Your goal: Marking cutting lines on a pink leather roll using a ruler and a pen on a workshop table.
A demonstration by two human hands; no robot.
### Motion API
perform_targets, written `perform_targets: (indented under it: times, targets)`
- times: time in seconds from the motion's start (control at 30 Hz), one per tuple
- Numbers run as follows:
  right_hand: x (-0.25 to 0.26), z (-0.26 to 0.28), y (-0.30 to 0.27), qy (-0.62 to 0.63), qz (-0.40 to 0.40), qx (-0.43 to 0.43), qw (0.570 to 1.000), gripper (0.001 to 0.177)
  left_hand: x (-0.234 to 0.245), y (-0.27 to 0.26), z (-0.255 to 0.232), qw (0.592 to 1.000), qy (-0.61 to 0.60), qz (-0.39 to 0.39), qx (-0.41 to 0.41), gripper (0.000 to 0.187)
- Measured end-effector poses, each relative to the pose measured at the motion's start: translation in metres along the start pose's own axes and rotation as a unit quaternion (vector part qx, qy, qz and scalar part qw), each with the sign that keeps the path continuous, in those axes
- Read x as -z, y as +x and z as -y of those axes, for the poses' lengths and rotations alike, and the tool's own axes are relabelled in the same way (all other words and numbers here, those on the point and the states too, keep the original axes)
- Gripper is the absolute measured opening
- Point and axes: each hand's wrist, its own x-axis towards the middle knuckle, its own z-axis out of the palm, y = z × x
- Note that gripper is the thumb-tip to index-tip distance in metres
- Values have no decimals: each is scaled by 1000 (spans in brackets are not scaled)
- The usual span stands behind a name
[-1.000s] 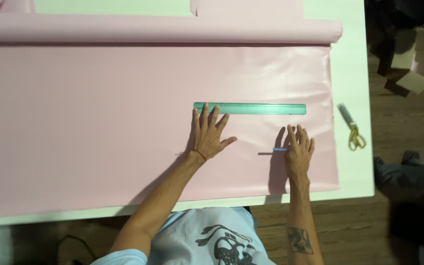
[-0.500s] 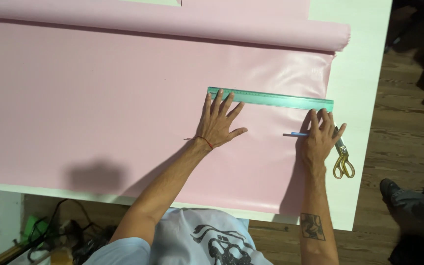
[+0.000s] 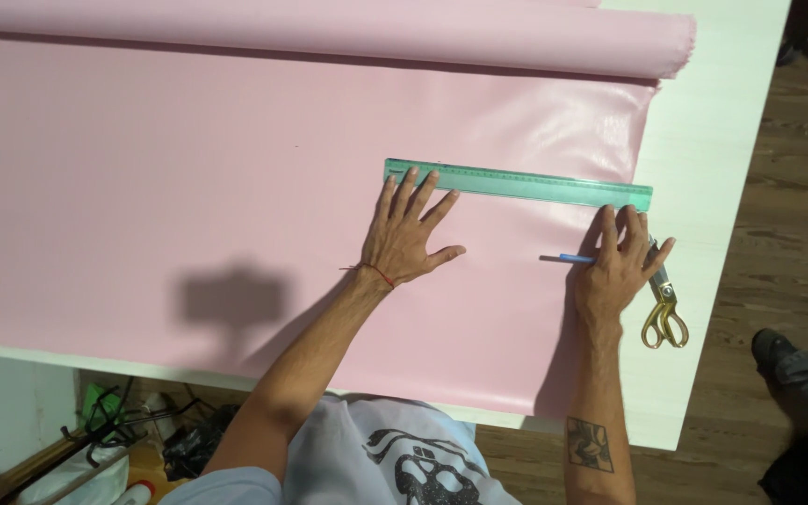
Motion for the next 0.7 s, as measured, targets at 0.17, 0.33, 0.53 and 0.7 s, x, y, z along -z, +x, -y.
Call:
perform_targets:
  times: [0.17,0.33,0.53,0.7]
  targets:
    - [5,3,3,10,-14,-3,1000,64,-4,2,-2,1000,-4,-6,-5,89]
    - [-1,-4,0,4,-16,-12,1000,54,-6,4,-4,1000,1,-2,-4,90]
    - [3,-4,2,18,-28,-4,999,53,-7,6,-5,1000,-2,2,-6,91]
    - [7,-1,5,28,-17,-3,999,59,-4,6,-6,1000,11,7,-3,92]
